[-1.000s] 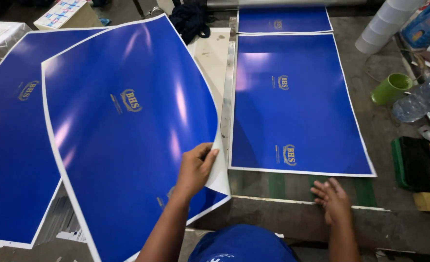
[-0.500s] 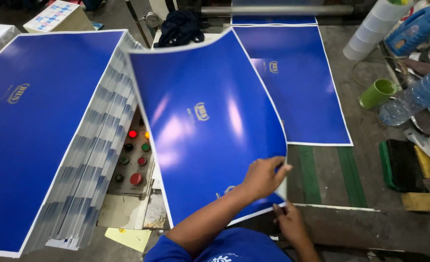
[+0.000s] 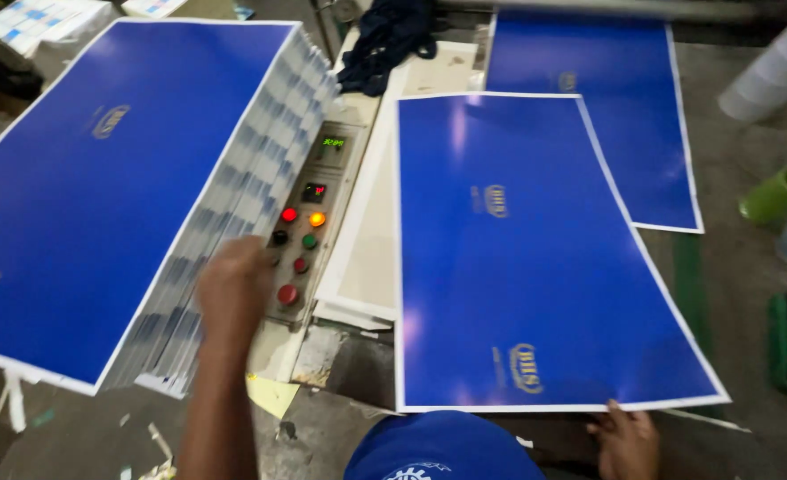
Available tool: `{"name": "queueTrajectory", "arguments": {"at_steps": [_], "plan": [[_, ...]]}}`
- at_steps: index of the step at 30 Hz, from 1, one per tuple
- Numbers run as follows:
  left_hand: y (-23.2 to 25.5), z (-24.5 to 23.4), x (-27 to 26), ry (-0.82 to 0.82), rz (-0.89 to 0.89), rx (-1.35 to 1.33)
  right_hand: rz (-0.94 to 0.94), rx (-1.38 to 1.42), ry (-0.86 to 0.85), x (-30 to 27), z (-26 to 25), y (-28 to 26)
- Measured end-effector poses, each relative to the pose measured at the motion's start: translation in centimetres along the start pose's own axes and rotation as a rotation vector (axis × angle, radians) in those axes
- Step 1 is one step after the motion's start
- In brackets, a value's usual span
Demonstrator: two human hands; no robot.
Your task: Manually handling and stacking blue printed sheets near a processing machine.
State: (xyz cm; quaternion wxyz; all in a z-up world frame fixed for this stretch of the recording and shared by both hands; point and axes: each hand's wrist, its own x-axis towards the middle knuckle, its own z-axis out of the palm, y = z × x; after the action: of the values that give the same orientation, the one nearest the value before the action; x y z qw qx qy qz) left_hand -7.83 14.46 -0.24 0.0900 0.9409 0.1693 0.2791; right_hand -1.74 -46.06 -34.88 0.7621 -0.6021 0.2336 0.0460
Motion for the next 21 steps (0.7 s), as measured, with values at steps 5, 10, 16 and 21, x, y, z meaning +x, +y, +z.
{"name": "queueTrajectory", "arguments": {"at_steps": [5, 10, 16, 21], "plan": [[-9.2, -6.8, -1.8, -0.003, -0.118, 0.721, 0.006, -0.117, 0.102, 2.6, -4.5, -1.7], [-9.2, -12.4, -0.9, -0.562, -0.619, 0.549, -0.015, -0.172, 0.109, 5.8, -9.0, -1.4], [-10.0, -14.1, 0.7, -0.618, -0.673, 0.44, 0.109, -0.322, 0.232, 5.9, -11.0, -2.1], [-18.7, -13.9, -2.0, -0.359, -0.44, 0.519, 0.03, -0.3, 0.246, 1.0, -10.2, -3.4]]}}
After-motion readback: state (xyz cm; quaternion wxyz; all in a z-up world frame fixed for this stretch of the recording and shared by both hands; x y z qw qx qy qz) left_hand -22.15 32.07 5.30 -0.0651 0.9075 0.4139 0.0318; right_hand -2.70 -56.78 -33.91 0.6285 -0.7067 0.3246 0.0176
